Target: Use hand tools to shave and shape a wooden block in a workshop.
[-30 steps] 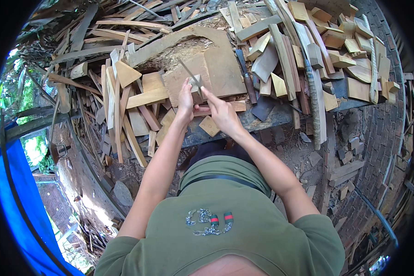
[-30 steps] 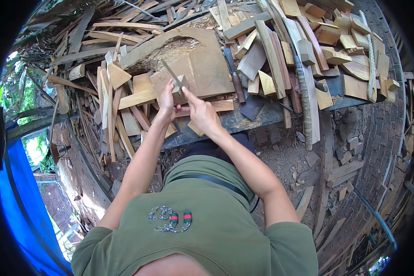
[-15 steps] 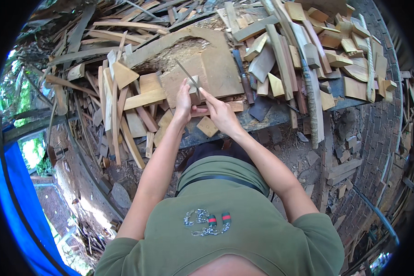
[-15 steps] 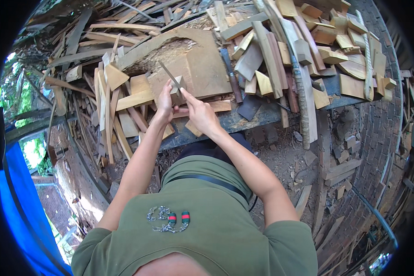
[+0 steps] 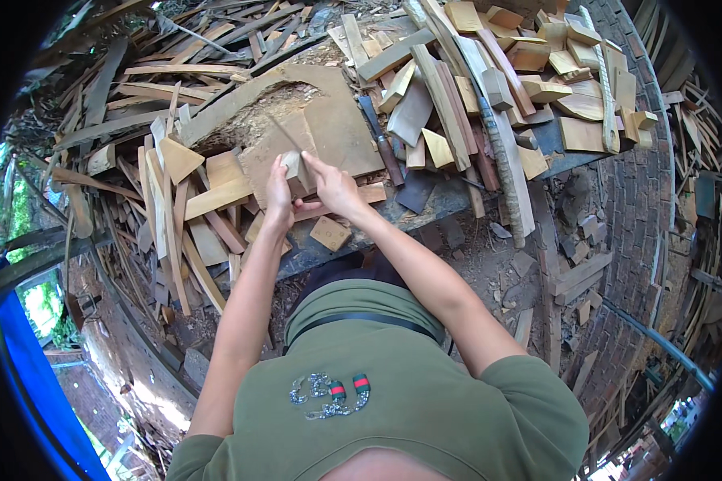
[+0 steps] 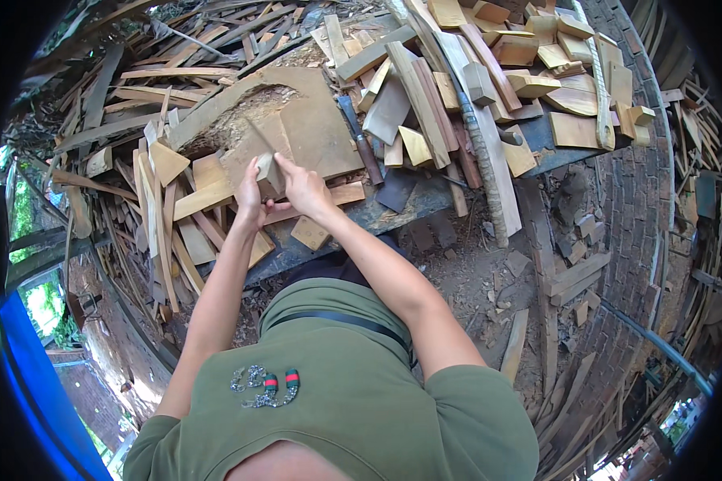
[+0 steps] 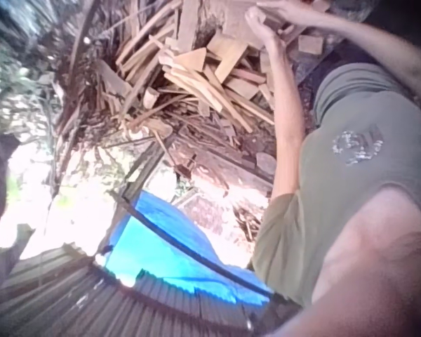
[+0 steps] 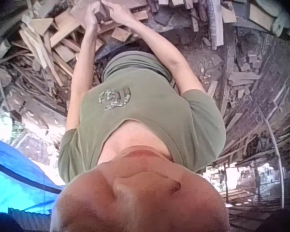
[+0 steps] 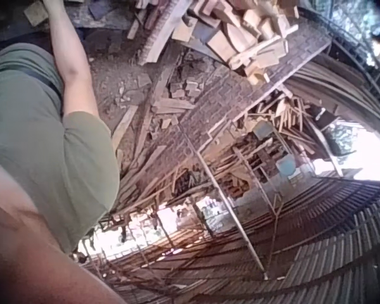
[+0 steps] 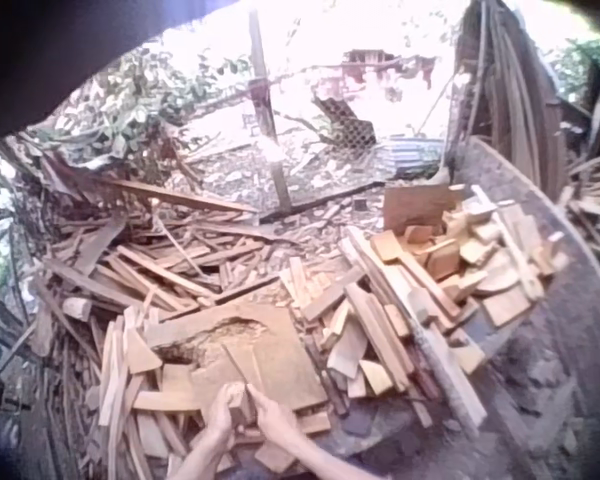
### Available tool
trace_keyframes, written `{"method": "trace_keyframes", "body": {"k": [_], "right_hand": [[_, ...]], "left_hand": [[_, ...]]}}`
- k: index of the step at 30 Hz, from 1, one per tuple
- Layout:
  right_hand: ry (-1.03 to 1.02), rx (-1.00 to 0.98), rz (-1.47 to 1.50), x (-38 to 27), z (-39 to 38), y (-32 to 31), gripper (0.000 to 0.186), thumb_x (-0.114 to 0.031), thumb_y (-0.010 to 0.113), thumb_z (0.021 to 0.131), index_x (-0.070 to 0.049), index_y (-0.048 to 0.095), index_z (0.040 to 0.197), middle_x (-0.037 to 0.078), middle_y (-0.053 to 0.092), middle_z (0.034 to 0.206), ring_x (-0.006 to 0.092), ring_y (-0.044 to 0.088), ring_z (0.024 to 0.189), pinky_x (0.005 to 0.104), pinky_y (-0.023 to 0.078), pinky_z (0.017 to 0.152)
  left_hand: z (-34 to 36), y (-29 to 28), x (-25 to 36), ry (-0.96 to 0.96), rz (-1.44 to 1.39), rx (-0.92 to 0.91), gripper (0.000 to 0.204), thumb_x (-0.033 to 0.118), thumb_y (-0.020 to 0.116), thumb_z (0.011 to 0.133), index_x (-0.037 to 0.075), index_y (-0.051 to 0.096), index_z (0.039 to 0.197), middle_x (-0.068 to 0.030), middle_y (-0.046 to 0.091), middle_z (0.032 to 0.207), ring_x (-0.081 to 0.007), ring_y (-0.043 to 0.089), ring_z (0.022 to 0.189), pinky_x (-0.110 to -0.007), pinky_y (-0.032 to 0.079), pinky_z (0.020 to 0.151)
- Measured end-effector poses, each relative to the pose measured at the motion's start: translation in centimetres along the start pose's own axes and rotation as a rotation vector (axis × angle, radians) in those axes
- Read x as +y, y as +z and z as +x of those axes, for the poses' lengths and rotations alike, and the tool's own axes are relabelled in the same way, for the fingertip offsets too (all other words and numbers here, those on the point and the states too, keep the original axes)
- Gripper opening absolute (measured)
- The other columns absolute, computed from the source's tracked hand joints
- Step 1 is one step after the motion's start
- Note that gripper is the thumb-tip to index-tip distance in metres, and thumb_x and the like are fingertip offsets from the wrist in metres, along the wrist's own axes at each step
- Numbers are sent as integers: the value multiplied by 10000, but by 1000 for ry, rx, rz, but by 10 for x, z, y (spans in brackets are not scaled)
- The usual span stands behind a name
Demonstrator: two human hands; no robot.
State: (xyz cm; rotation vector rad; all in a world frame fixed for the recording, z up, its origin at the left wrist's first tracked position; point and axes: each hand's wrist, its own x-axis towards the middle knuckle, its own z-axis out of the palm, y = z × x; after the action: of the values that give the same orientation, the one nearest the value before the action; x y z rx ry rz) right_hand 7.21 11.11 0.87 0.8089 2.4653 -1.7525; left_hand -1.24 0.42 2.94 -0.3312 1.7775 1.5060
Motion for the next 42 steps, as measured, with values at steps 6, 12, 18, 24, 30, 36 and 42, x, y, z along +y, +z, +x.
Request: {"method": "trace_keyframes", "body": {"k": [6, 12, 18, 24, 30, 36, 42], "right_hand": [[-130, -54, 87, -17, -48, -10, 437, -211, 435, 995, -229, 477, 1429, 287, 652, 996, 459, 642, 914, 539, 511, 777], [-38, -10, 1, 15, -1, 6, 443, -221, 440, 988, -238, 479, 1428, 284, 660, 937, 460, 648, 887, 538, 513, 767], [-51, -161, 83, -35, -53, -19, 468, -141, 449, 978, -203, 466, 1441, 261, 644, 1130, 451, 623, 1017, 494, 504, 840], [-138, 58, 15, 18, 0, 8, 433, -199, 435, 993, -225, 487, 1422, 289, 656, 950, 458, 645, 887, 531, 508, 757], [-24, -204, 55, -32, -53, -26, 460, -151, 407, 1002, -227, 450, 1454, 281, 639, 1111, 428, 631, 1026, 472, 500, 834], [-74, 14, -29, 6, 1, -1, 477, -146, 454, 960, -246, 485, 1425, 285, 649, 1011, 460, 640, 912, 532, 513, 781], [-57, -177, 72, -37, -58, -27, 462, -139, 415, 996, -205, 446, 1452, 261, 629, 1154, 453, 610, 1028, 496, 496, 846]], "left_hand": [[9, -19, -11, 27, -52, 5, 545, 285, 329, 982, 167, 302, 1514, -134, 522, 1283, -153, 509, 498, -268, 522, 378], [-4, 0, 6, -24, -57, -34, 550, 285, 328, 976, 185, 295, 1516, -127, 504, 1265, -137, 440, 458, -311, 564, 424], [8, -21, -6, -45, -72, -14, 550, 295, 337, 978, 202, 283, 1517, -110, 517, 1165, -126, 386, 419, -382, 608, 466], [-8, 2, 7, -47, -86, 10, 538, 293, 346, 980, 204, 314, 1510, -105, 535, 1110, -124, 372, 403, -309, 539, 405], [9, -15, -9, 10, -9, -13, 570, 305, 357, 975, 175, 293, 1526, -94, 591, 1034, -125, 388, 407, -268, 480, 363], [1, -1, -2, -23, -41, -8, 504, 351, 347, 998, 255, 349, 1493, -85, 576, 1134, -138, 502, 518, -313, 590, 459], [4, -12, 2, -105, -79, -19, 551, 300, 337, 984, 161, 281, 1515, -111, 552, 1159, -154, 502, 484, -289, 547, 393]]}}
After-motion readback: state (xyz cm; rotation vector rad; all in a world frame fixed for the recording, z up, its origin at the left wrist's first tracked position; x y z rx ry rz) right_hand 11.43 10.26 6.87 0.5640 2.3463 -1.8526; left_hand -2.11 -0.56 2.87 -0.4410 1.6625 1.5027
